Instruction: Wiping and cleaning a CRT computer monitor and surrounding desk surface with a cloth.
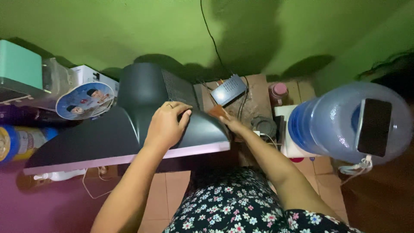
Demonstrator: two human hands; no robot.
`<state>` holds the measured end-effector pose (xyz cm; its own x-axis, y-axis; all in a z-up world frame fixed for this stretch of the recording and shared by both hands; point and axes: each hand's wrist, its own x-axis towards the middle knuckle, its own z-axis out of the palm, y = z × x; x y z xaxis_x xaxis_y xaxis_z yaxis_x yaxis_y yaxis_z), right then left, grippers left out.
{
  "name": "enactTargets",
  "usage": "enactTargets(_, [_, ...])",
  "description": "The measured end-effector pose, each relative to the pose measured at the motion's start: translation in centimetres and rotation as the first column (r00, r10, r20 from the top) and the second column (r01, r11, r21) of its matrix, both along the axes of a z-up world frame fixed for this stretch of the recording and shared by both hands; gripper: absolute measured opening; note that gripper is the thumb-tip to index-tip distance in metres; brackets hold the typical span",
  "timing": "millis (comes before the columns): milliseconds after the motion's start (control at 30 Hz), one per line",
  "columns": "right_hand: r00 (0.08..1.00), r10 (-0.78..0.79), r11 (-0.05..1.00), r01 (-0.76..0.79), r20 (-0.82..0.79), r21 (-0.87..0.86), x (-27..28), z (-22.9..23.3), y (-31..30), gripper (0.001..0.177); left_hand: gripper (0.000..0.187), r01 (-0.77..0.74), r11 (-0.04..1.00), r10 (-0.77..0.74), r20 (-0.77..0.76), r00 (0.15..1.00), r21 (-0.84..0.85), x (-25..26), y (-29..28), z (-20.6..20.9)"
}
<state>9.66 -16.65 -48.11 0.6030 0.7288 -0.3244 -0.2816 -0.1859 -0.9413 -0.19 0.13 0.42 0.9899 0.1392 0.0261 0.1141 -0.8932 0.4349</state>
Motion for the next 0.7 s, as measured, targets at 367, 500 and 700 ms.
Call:
enactTargets(367, [0.997, 0.083, 0.968, -0.083, 0.012, 0.236, 1.0, 20.7, 1.3, 0.057, 0.022, -0.001, 1.0, 0.001, 0.017, 1.0, 0.014, 0.0, 0.3, -0.4])
enactTargets(500, [0.976, 0.217, 0.963, -0.216, 0.015, 0.163, 3.6, 13.0, 6.1, 0.05, 0.023, 0.001, 0.998, -0.002, 0.009, 1.0, 0.057, 0.2, 0.5, -0.8])
enactTargets(700, [0.946, 0.192, 0.979, -0.164, 0.26, -0.125, 3.1, 0.4, 4.9, 0.048, 0.022, -0.005, 1.0, 0.005, -0.014, 1.0, 0.01, 0.3, 0.4, -0.1])
